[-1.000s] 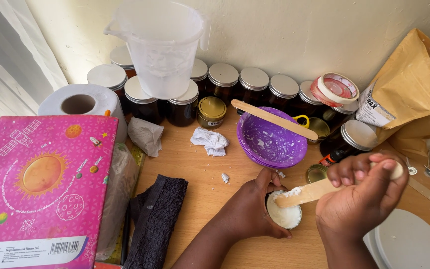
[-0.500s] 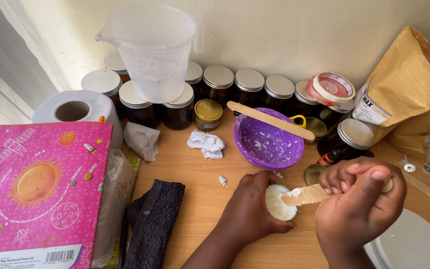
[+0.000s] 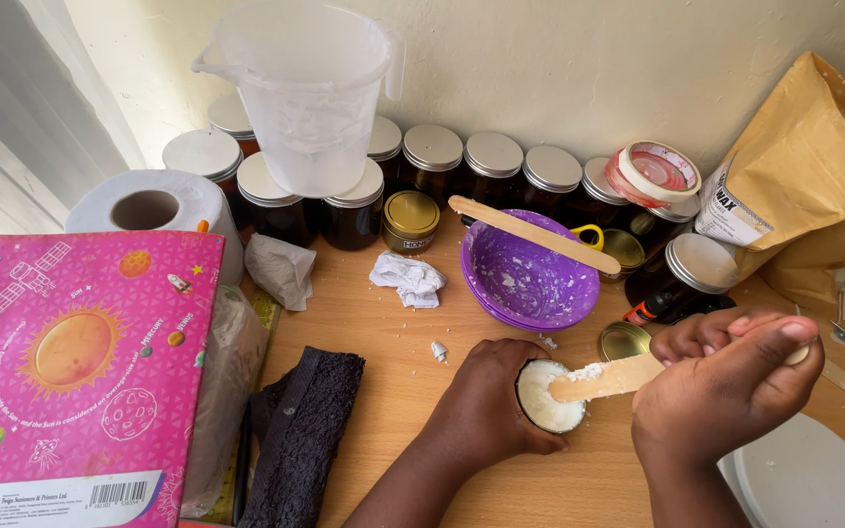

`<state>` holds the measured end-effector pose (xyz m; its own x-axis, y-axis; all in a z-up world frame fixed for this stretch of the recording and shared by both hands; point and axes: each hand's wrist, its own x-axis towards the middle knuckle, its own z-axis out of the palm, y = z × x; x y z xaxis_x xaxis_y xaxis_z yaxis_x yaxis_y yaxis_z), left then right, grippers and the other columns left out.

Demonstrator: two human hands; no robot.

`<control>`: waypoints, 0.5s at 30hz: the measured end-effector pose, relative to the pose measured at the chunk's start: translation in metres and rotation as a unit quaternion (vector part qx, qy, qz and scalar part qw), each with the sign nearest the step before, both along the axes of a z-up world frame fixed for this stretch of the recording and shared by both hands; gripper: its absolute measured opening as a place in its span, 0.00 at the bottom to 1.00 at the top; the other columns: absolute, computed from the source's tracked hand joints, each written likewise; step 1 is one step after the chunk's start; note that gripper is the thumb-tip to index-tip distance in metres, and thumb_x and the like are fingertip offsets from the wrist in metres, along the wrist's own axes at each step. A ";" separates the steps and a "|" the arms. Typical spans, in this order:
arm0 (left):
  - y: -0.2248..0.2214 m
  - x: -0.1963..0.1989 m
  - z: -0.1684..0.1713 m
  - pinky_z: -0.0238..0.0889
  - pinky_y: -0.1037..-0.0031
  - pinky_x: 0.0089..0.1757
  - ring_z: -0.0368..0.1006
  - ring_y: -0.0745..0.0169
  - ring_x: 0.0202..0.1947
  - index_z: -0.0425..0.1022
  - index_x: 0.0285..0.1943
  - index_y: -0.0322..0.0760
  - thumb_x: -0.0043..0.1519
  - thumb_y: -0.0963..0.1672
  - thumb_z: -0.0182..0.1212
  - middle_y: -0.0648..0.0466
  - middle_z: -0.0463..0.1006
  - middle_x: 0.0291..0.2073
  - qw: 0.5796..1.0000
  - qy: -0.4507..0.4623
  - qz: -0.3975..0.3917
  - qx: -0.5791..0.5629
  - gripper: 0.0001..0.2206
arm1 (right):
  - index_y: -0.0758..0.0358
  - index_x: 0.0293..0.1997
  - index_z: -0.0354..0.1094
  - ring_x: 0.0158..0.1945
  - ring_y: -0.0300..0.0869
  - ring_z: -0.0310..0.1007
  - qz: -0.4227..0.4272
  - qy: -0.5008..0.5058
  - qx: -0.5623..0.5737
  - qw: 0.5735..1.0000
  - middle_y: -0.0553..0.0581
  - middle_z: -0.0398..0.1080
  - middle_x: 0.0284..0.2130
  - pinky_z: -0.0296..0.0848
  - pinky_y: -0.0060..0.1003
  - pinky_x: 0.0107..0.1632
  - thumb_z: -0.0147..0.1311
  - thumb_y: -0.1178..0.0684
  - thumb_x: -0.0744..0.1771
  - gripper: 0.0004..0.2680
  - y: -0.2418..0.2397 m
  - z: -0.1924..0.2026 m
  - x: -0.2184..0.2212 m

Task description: Scraping wax residue from a small metal tin into a purple bowl using a wooden spatula.

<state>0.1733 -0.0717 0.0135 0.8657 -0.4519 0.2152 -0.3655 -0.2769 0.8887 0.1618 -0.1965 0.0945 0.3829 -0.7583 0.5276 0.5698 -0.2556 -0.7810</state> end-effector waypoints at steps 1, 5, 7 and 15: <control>0.000 0.001 -0.002 0.59 0.73 0.48 0.65 0.56 0.48 0.71 0.50 0.42 0.26 0.49 0.74 0.56 0.74 0.46 1.000 -0.011 0.001 -0.007 0.36 | 0.57 0.32 0.47 0.19 0.34 0.42 -0.004 0.010 0.015 1.000 0.51 0.44 0.18 0.45 0.28 0.21 0.38 0.34 0.67 0.16 -0.002 0.000 0.001; 0.001 0.001 0.002 0.58 0.73 0.47 0.66 0.55 0.47 0.72 0.48 0.43 0.26 0.50 0.73 0.56 0.76 0.44 1.000 -0.003 -0.005 -0.003 0.36 | 0.56 0.32 0.47 0.19 0.33 0.42 -0.001 0.000 0.032 0.999 0.50 0.43 0.18 0.44 0.27 0.21 0.37 0.35 0.67 0.15 -0.006 -0.002 0.005; 0.001 0.001 0.002 0.59 0.72 0.45 0.66 0.55 0.45 0.71 0.48 0.42 0.26 0.50 0.73 0.56 0.76 0.43 1.000 -0.003 -0.004 -0.001 0.36 | 0.55 0.31 0.47 0.19 0.33 0.42 -0.011 0.004 0.071 0.997 0.49 0.44 0.18 0.45 0.27 0.21 0.38 0.35 0.66 0.15 -0.007 -0.002 0.007; 0.001 0.001 0.003 0.60 0.73 0.46 0.66 0.56 0.48 0.71 0.48 0.42 0.26 0.49 0.74 0.56 0.75 0.43 1.000 0.009 -0.011 -0.002 0.36 | 0.54 0.31 0.48 0.19 0.32 0.42 -0.012 0.024 0.136 0.990 0.48 0.45 0.18 0.44 0.28 0.22 0.38 0.37 0.66 0.13 -0.014 -0.005 0.012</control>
